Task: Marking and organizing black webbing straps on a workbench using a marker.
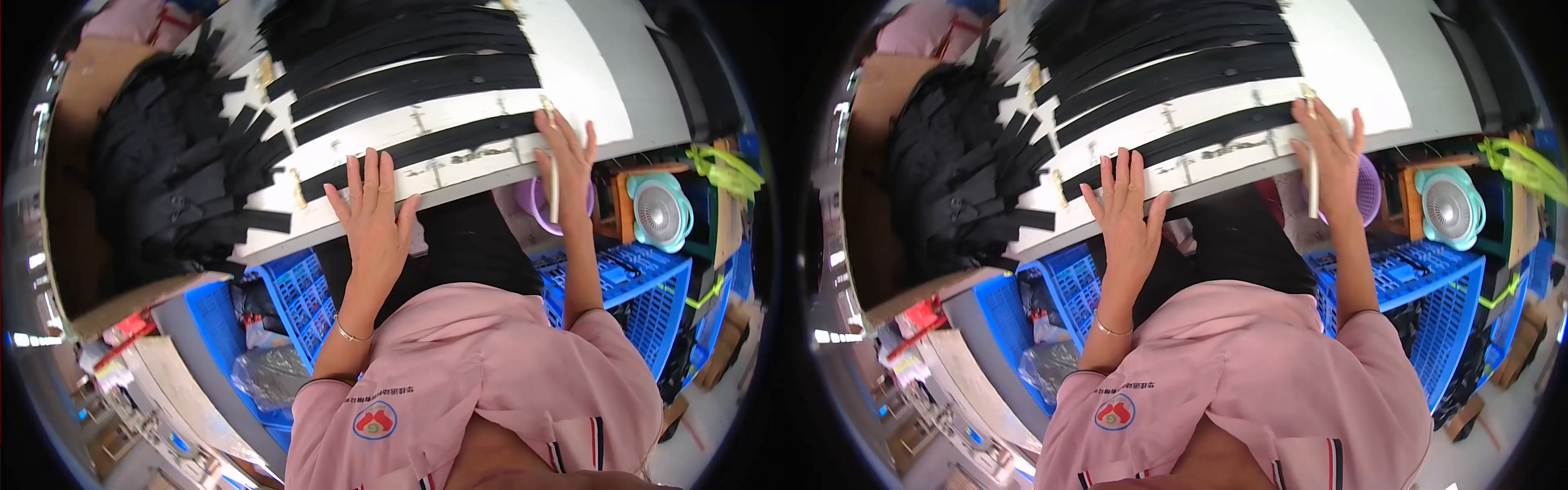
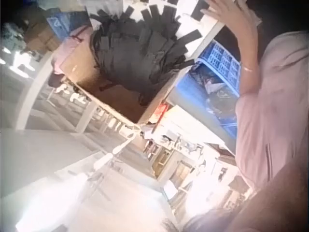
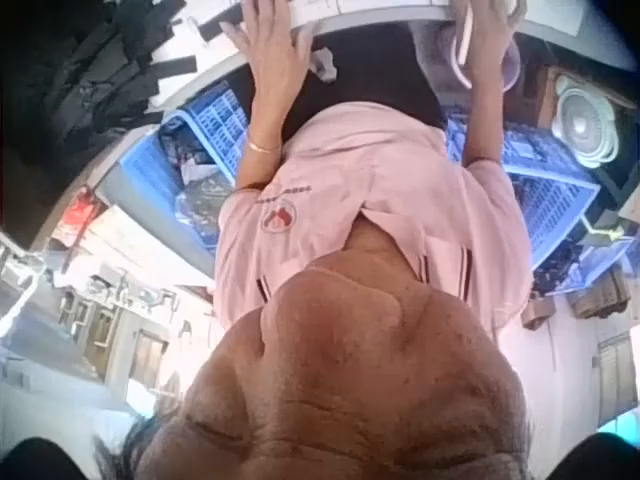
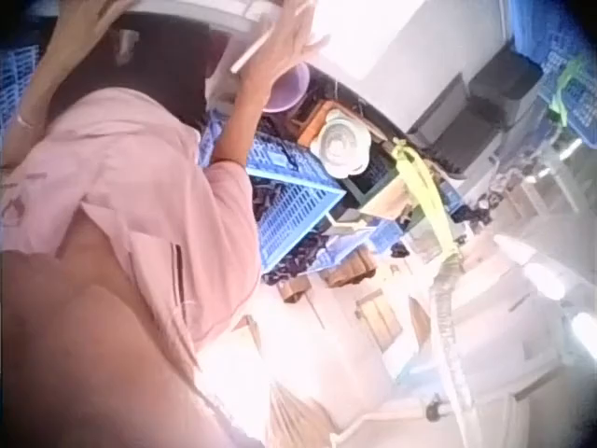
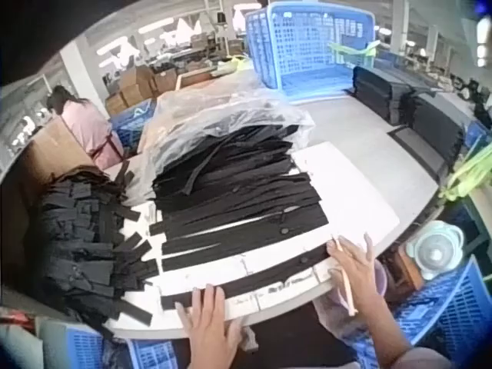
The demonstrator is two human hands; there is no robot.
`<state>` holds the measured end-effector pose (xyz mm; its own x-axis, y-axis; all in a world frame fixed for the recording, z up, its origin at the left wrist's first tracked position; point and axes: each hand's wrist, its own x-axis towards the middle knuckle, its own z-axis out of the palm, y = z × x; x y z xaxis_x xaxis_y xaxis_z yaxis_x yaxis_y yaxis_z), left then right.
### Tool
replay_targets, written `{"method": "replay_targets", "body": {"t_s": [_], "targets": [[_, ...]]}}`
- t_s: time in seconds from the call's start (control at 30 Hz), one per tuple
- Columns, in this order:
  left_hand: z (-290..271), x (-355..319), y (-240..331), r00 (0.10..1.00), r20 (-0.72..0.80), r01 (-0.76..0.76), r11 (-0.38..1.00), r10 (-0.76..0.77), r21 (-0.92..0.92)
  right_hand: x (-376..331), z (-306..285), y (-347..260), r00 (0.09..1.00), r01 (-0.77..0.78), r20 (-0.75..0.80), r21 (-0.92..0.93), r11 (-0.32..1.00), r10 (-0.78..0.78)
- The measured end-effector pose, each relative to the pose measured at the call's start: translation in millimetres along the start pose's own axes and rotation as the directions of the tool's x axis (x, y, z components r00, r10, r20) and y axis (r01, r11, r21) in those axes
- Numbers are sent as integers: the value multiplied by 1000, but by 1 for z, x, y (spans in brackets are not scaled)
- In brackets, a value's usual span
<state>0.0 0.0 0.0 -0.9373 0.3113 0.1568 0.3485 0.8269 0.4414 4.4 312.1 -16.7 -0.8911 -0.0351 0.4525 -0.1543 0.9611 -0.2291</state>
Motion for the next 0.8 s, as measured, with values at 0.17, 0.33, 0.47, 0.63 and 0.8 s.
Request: {"method": "replay_targets", "body": {"t_s": [0.17, 0.33, 0.47, 0.63, 0.8], "targets": [[-5, -16, -3, 987, -82, 150, 979, -139, 140, -4, -5, 25, 1000, -14, -26, 0, 1000, 14], [-13, -20, -22, 982, -128, 148, 987, -140, 58, -4, -2, 25, 999, 15, -30, -16, 1000, -15], [-10, -20, -23, 973, -175, 164, 983, -148, 85, 9, -12, 2, 999, -15, -36, -10, 1000, 14], [-6, -21, -23, 965, -217, 171, 982, -149, 86, 33, -11, -71, 964, -253, 90, 601, 758, 250], [-4, -18, -25, 959, -255, 154, 983, -124, 98, 66, 21, -145, 957, -285, 283, 860, 423, 68]]}}
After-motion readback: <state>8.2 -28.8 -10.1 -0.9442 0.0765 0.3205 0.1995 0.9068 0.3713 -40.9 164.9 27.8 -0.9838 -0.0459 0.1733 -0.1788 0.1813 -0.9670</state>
